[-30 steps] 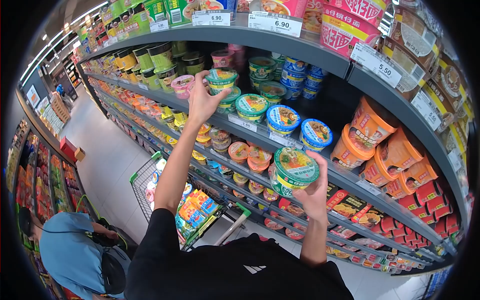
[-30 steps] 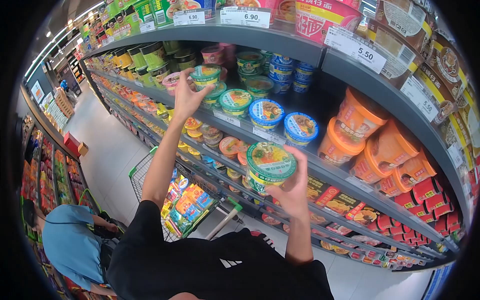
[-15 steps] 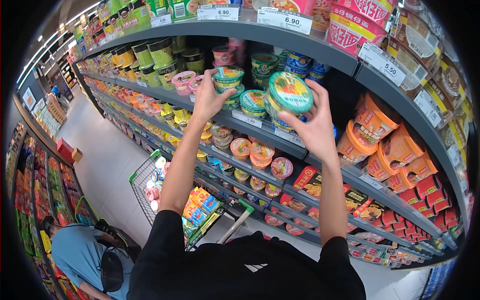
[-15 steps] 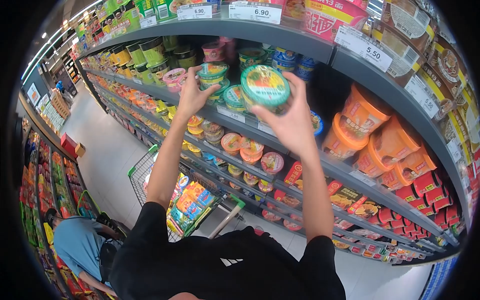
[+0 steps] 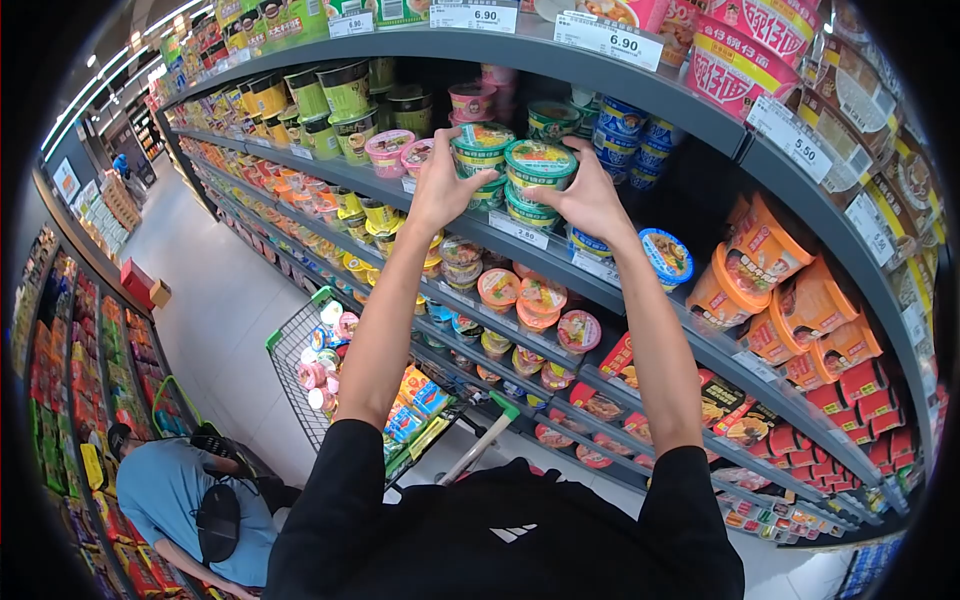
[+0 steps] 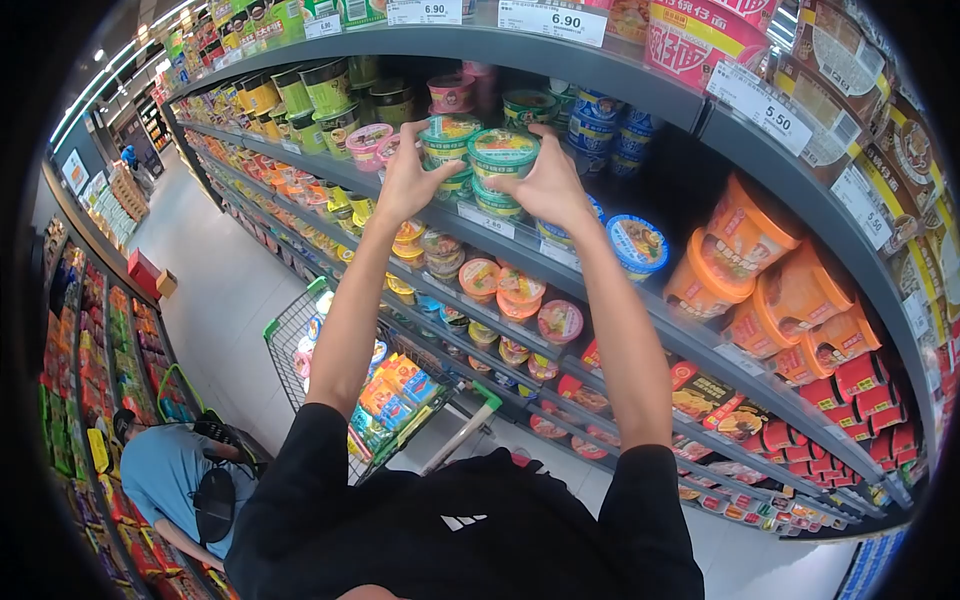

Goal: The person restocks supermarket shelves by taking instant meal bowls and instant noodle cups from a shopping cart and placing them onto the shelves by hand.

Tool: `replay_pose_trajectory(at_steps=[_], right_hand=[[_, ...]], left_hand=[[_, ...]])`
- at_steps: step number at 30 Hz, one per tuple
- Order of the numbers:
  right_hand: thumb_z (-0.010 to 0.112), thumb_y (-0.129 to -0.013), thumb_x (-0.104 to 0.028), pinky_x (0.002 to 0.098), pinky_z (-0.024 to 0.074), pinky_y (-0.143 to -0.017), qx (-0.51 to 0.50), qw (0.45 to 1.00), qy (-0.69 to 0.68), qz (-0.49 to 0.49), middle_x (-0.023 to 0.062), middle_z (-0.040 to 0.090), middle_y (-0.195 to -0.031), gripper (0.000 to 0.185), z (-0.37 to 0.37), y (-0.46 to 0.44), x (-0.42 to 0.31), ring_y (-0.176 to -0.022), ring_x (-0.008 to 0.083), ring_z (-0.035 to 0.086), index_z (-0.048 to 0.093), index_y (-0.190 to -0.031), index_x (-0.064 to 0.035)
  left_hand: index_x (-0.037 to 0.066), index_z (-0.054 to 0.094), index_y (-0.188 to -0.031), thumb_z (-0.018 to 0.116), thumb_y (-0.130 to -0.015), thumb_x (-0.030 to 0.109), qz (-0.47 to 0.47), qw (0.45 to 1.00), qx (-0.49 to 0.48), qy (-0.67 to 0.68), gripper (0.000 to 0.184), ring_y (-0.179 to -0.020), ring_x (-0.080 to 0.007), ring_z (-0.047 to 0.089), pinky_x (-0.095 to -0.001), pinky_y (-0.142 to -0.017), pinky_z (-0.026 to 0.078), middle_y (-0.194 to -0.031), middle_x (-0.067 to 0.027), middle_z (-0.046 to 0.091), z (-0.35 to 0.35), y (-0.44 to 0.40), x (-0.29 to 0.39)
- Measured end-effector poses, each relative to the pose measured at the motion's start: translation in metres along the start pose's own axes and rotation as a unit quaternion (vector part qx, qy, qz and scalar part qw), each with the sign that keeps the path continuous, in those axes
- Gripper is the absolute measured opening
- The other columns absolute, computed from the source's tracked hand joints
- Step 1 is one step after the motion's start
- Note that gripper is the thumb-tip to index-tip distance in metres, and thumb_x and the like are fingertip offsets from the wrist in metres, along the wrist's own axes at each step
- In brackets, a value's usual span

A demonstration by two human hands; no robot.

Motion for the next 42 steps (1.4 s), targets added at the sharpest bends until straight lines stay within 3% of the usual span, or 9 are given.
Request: replay_pose_trajectory(at_steps=[15, 18, 21, 25, 29, 30, 33, 39, 42], right_hand=[[0.096, -0.075, -0.035, 0.042, 0.0469, -0.117, -0.023, 0.998, -0.038, 0.041, 0.0341, 0.06, -0.145, 0.115, 0.005, 0.002, 0.002, -0.136, 0.0395, 0.062, 0.031, -0.159, 0.0106], [0.094, -0.078, -0.031, 0.0453, 0.0423, -0.121, 0.068, 0.997, -0.014, -0.034, 0.0333, 0.053, -0.151, 0.111, 0.005, 0.023, -0.013, -0.142, 0.0424, 0.055, 0.029, -0.159, 0.008], [0.09, -0.08, -0.018, 0.0515, 0.0388, -0.123, 0.161, 0.978, -0.009, -0.132, 0.0311, 0.043, -0.156, 0.1, 0.0, 0.06, -0.045, -0.145, 0.0478, 0.046, 0.033, -0.159, 0.0029], [0.079, -0.083, -0.003, 0.0521, 0.0458, -0.112, 0.274, 0.922, -0.051, -0.267, 0.0236, 0.059, -0.141, 0.046, 0.035, 0.123, -0.045, -0.131, 0.0424, 0.058, 0.064, -0.127, -0.0006], [0.074, -0.078, 0.003, 0.0479, 0.0521, -0.1, 0.187, 0.916, -0.111, -0.338, 0.0135, 0.068, -0.12, 0.029, 0.111, 0.19, -0.036, -0.112, 0.0351, 0.068, 0.069, -0.106, -0.0042], [0.073, -0.078, 0.003, 0.0474, 0.0526, -0.098, 0.139, 0.928, -0.119, -0.326, 0.0132, 0.068, -0.119, 0.028, 0.13, 0.206, -0.032, -0.112, 0.0348, 0.068, 0.07, -0.105, -0.0041], [0.073, -0.079, 0.004, 0.0461, 0.0528, -0.096, -0.002, 0.952, -0.157, -0.263, 0.0126, 0.068, -0.116, 0.022, 0.187, 0.256, -0.009, -0.109, 0.0334, 0.067, 0.07, -0.1, -0.0036], [0.075, -0.09, -0.019, 0.0523, 0.0417, -0.112, -0.258, 0.961, -0.067, -0.08, 0.0168, 0.058, -0.143, 0.043, 0.272, 0.349, 0.074, -0.137, 0.0379, 0.054, 0.065, -0.13, -0.0089], [0.078, -0.091, -0.026, 0.0536, 0.041, -0.113, -0.319, 0.947, -0.031, -0.008, 0.0182, 0.053, -0.15, 0.055, 0.288, 0.388, 0.103, -0.141, 0.0358, 0.051, 0.059, -0.14, -0.011]], left_hand=[[0.003, 0.039, -0.149, 0.092, -0.085, 0.034, -0.017, 0.998, -0.002, -0.056, 0.089, -0.113, -0.0439, 0.074, -0.0491, -0.096, 0.057, -0.119, -0.0274, 0.074, -0.002, 0.003, 0.002], [0.003, 0.039, -0.15, 0.092, -0.085, 0.035, -0.018, 0.998, -0.006, -0.059, 0.09, -0.111, -0.0439, 0.074, -0.0494, -0.095, 0.057, -0.117, -0.027, 0.074, -0.001, 0.002, 0.002], [0.003, 0.038, -0.15, 0.092, -0.086, 0.035, -0.022, 0.999, -0.01, -0.048, 0.09, -0.112, -0.0443, 0.074, -0.0494, -0.096, 0.057, -0.117, -0.0271, 0.074, -0.001, 0.002, 0.002], [0.001, 0.037, -0.152, 0.092, -0.086, 0.034, -0.015, 0.999, -0.001, -0.047, 0.092, -0.117, -0.0442, 0.072, -0.049, -0.098, 0.056, -0.123, -0.0288, 0.072, 0.0, 0.004, 0.005], [-0.001, 0.032, -0.156, 0.092, -0.085, 0.032, 0.025, 0.999, 0.025, -0.027, 0.098, -0.12, -0.0431, 0.071, -0.0483, -0.102, 0.055, -0.129, -0.0307, 0.07, 0.004, 0.005, 0.001], [0.001, 0.022, -0.163, 0.092, -0.088, 0.029, -0.013, 0.999, -0.017, 0.037, 0.105, -0.134, -0.0404, 0.063, -0.047, -0.112, 0.051, -0.14, -0.0327, 0.063, 0.004, 0.005, -0.002], [0.002, 0.014, -0.166, 0.091, -0.09, 0.026, 0.048, 0.997, 0.027, 0.052, 0.112, -0.138, -0.0403, 0.061, -0.0459, -0.113, 0.05, -0.147, -0.0325, 0.058, 0.007, 0.014, -0.016], [0.007, 0.012, -0.168, 0.082, -0.097, 0.017, -0.053, 0.989, 0.132, 0.045, 0.1, -0.138, -0.0328, 0.06, -0.0466, -0.11, 0.048, -0.152, -0.0257, 0.056, -0.057, 0.123, -0.015], [0.006, 0.018, -0.167, 0.081, -0.099, 0.022, -0.169, 0.976, 0.136, 0.008, 0.094, -0.13, -0.0317, 0.064, -0.0452, -0.107, 0.05, -0.141, -0.023, 0.063, -0.081, 0.227, -0.083]])
Point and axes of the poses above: each hand's wrist, its own y-axis away from the middle knuckle, its own z-axis out of the palm, x = y × z, the point moved 3 cm from there along -y, towards the middle knuckle
